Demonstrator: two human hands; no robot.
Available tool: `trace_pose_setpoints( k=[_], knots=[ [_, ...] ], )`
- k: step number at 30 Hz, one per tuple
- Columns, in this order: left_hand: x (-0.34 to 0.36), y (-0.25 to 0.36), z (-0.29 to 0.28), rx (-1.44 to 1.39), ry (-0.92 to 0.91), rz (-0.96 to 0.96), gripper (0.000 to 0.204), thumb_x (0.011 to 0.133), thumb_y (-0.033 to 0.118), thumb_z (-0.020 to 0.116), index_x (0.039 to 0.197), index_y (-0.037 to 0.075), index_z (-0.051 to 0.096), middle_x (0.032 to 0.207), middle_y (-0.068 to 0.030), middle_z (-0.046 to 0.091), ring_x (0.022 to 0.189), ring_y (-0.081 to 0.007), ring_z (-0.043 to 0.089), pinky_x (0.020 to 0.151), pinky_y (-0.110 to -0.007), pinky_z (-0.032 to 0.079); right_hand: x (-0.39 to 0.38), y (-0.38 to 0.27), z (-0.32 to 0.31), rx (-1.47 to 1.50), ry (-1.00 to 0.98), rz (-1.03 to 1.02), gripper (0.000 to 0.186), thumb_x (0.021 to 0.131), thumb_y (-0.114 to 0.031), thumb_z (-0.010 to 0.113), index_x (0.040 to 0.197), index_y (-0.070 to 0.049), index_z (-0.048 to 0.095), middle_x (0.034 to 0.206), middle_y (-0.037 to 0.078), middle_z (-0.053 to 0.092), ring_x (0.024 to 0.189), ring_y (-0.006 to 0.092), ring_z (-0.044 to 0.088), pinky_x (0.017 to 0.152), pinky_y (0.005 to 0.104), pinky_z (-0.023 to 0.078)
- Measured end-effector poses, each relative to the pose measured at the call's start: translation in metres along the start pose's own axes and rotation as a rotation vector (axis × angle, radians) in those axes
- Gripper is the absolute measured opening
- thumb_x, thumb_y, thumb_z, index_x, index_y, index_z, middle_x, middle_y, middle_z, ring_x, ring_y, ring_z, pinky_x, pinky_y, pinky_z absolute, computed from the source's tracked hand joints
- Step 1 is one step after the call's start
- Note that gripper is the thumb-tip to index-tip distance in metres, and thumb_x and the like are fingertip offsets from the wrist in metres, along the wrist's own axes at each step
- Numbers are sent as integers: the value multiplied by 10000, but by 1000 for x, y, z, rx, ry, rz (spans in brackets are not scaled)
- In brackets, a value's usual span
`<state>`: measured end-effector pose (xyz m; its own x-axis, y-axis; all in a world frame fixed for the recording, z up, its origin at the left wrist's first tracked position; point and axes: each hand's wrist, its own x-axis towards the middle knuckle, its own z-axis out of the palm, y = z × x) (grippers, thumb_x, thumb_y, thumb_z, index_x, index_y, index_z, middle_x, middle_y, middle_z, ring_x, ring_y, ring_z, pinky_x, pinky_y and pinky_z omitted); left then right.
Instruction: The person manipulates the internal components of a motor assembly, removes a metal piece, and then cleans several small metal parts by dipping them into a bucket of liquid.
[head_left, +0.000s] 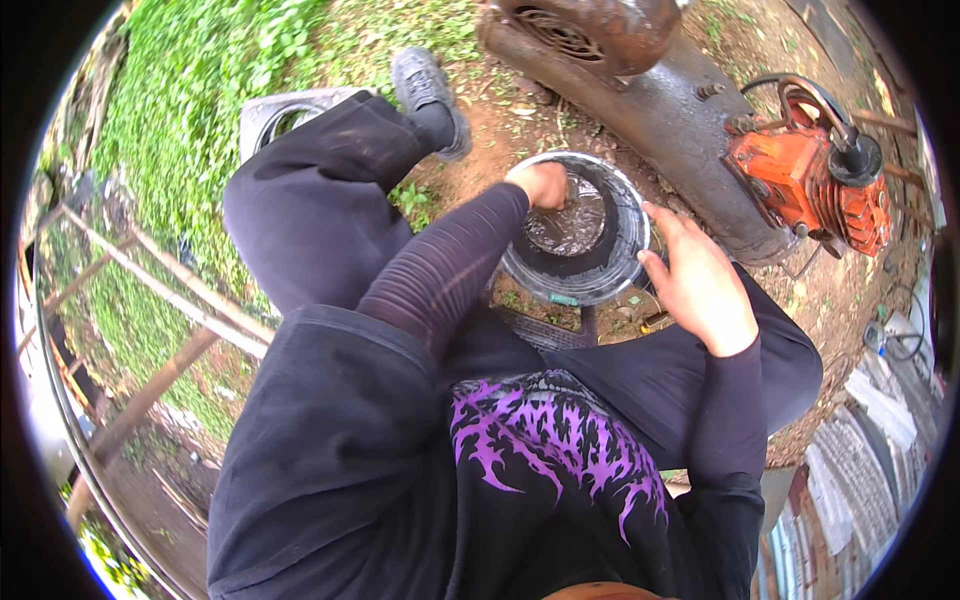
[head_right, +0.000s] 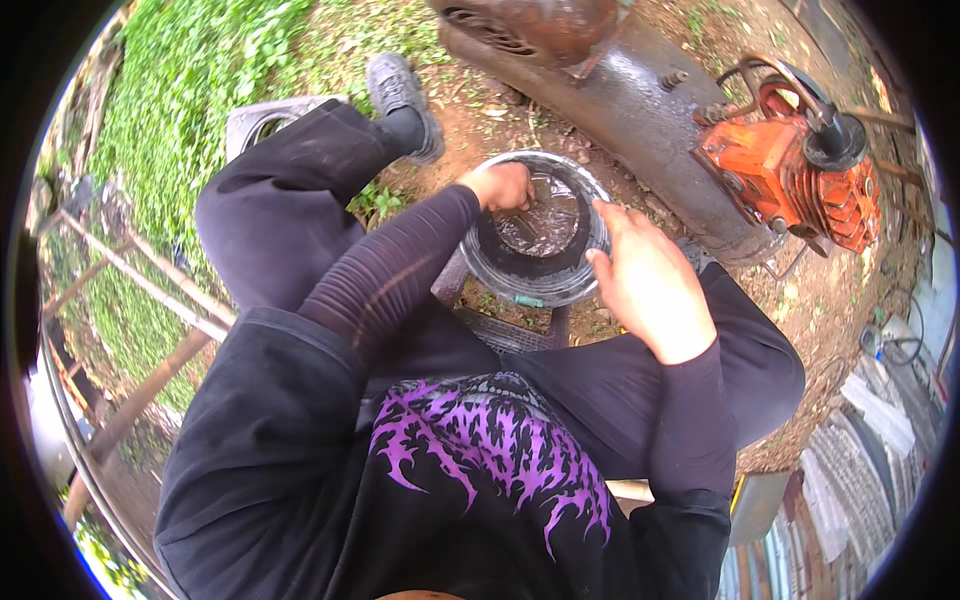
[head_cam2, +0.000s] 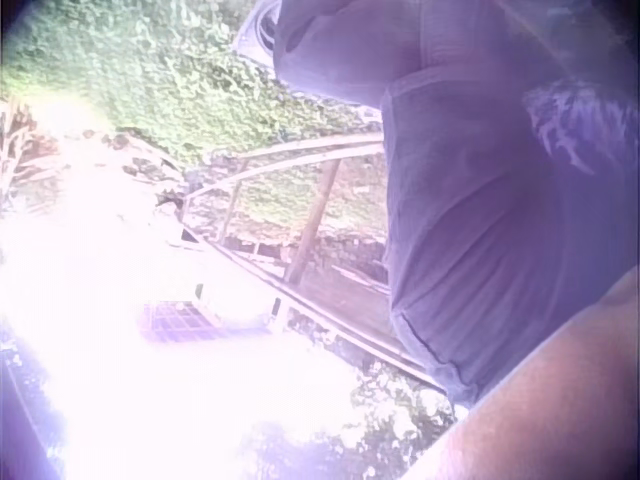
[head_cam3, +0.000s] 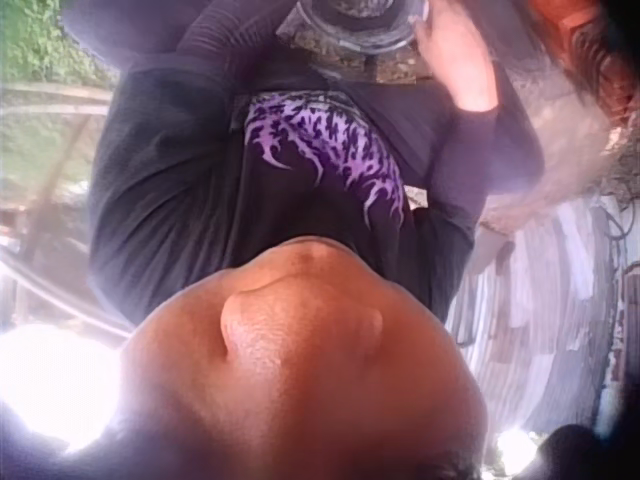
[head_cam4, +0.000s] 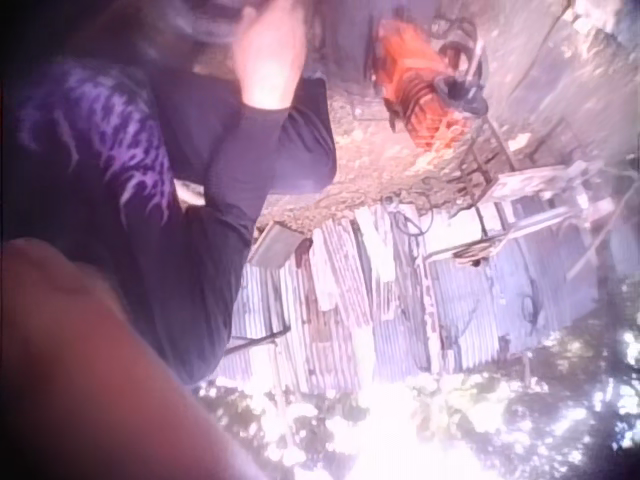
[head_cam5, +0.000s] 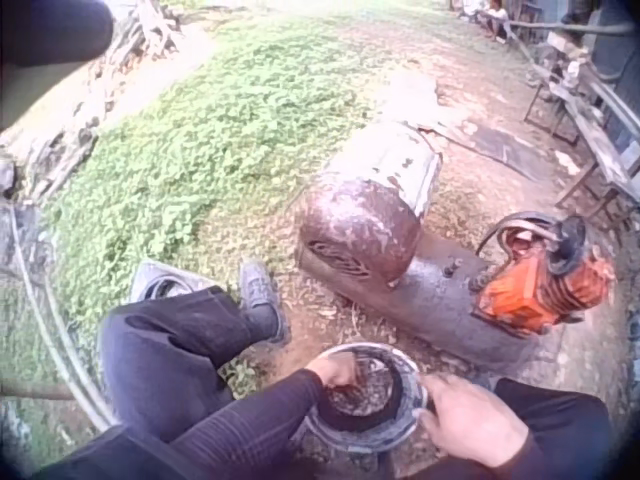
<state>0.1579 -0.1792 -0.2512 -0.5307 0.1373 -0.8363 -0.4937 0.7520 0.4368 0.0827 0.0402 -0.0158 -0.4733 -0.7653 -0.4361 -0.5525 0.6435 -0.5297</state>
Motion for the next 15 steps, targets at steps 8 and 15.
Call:
trace_pose_setpoints(
  k=[8,15],
  knots=[
    [-122,-29,-156,-517,578,-75,205,946,123,626,1049,70,794,1021,-168,760,646,-178,713,573,-306,599,3,4,6,46,-12,-39,512,899,-114,689,1374,7,540,1235,267,641,1180,410,614,1016,455,482],
    [-40,-16,-147,-801,1723,187,216,887,138,729,1085,77,790,1067,-215,743,1003,-328,730,907,-385,549,12,13,16,2,-15,-22,539,899,-131,698,1392,7,530,1205,269,653,1168,401,621,1014,457,485]
  ],
)
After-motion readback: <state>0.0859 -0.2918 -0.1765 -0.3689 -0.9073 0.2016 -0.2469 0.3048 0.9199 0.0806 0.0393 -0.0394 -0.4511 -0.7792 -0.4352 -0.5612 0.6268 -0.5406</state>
